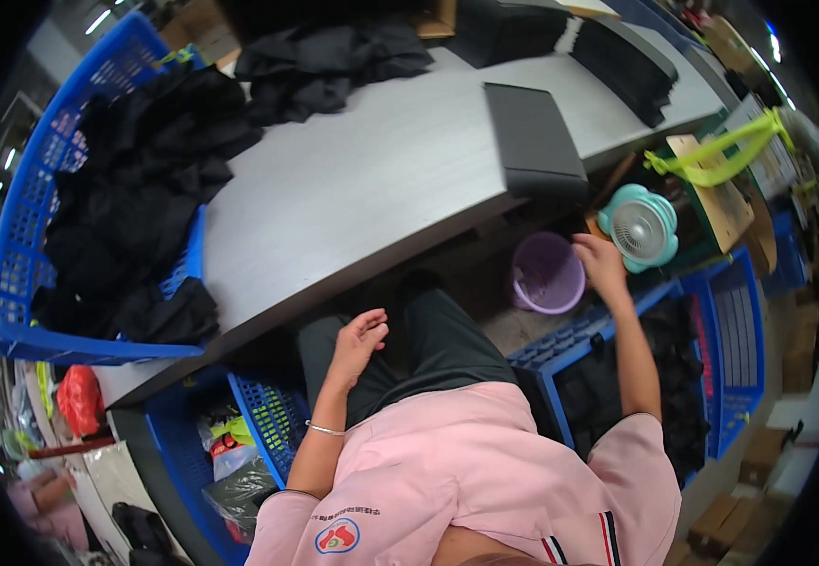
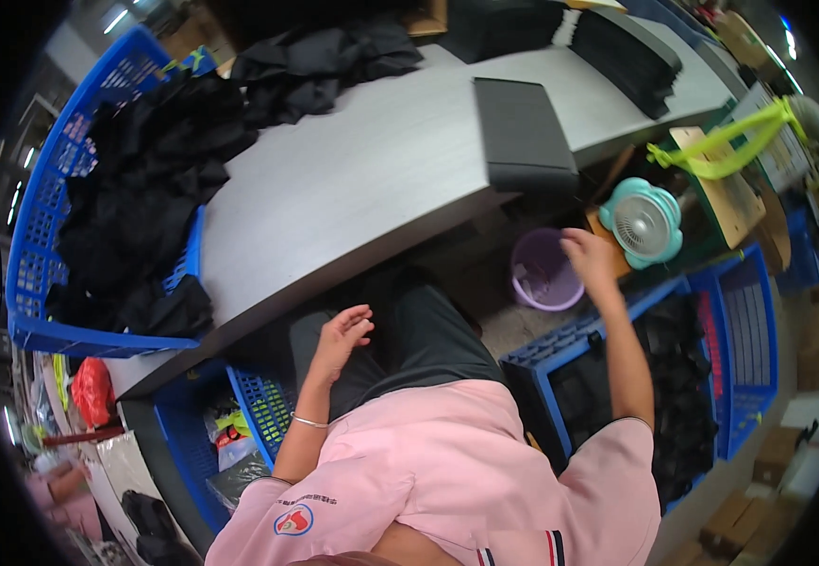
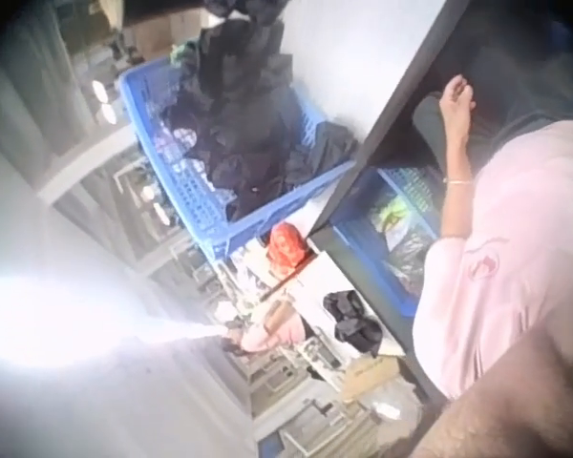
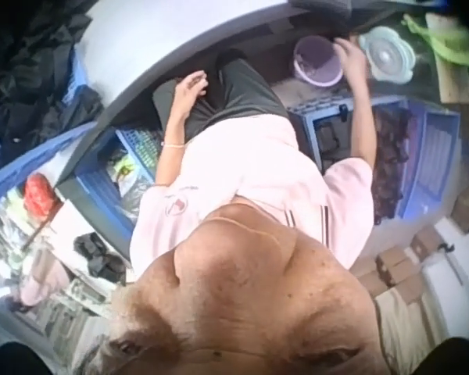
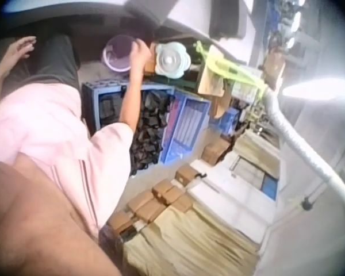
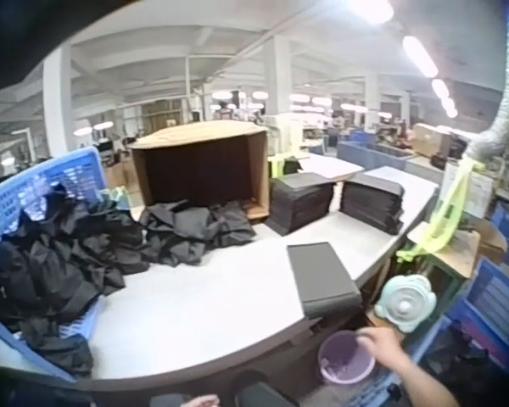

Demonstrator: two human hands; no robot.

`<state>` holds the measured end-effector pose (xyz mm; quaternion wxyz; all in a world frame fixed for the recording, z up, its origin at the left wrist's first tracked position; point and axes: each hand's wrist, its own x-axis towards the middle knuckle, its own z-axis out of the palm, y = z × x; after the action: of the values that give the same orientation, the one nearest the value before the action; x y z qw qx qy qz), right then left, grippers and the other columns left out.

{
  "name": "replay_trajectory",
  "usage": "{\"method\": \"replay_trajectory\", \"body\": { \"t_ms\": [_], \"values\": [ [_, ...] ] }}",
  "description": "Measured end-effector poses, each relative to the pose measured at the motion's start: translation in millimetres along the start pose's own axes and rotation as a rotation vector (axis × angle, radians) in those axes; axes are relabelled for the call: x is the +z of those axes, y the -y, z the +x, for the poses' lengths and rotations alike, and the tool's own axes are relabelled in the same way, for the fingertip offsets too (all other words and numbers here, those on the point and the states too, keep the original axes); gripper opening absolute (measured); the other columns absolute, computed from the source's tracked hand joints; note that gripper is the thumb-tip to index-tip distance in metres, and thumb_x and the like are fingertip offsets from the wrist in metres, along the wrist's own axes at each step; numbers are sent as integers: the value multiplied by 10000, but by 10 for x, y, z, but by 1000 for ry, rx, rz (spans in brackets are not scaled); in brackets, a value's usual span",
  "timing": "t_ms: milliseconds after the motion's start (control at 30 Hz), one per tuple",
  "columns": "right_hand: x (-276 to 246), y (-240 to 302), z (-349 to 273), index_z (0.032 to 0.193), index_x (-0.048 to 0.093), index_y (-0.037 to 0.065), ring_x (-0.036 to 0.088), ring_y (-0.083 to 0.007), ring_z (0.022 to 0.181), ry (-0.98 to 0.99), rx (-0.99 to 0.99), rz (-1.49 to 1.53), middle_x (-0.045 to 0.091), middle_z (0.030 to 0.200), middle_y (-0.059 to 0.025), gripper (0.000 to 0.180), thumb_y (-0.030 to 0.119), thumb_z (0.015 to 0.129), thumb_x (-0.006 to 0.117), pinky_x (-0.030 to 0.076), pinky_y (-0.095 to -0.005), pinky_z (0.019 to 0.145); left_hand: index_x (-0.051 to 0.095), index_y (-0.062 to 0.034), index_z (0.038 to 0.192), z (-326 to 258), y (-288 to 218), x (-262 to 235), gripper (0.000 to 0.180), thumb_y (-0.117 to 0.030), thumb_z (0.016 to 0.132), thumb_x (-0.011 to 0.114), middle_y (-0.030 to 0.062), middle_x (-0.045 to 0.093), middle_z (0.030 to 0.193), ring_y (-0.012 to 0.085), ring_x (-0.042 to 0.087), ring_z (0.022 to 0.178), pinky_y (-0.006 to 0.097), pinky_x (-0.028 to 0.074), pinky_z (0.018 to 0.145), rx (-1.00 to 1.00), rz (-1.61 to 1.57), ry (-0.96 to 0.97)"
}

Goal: Inspecting, folding, and sorting black fabric garment pieces at a factory workstation.

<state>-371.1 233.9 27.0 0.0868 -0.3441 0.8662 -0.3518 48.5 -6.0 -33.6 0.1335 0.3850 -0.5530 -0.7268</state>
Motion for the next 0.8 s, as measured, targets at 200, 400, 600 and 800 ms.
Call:
{"method": "replay_trajectory", "body": {
  "t_ms": [200,400,600,800],
  "values": [
    [1268,1943,779,1132,690,9,685,-182,814,191,-434,327,729,974,-99,251,129,915,658,534,-304,745,571,-9,1354,107,250,-135,451,-167,947,686,74,673,1164,126,636,1004,267,515,841,71,-11,-2],
    [2455,2635,2096,1293,626,55,549,-100,783,356,-284,721,614,935,-26,436,178,886,719,472,-268,701,591,-40,1352,117,228,-117,445,-177,941,690,122,689,1140,162,641,1071,285,506,928,97,81,86],
    [2771,3071,2505,1420,543,104,490,-205,1220,443,-24,932,542,1326,-101,619,261,859,752,389,-316,1003,614,-62,1331,58,158,-106,442,-175,917,717,114,692,1136,148,653,1036,277,521,902,156,13,94],
    [2399,3033,1260,1408,560,76,231,-260,1503,565,-396,822,461,1513,-147,544,252,908,677,183,-378,1190,620,-47,1278,-221,-898,-94,447,-43,843,724,133,675,1184,221,679,1029,321,537,900,599,319,-380]
  ]
}}
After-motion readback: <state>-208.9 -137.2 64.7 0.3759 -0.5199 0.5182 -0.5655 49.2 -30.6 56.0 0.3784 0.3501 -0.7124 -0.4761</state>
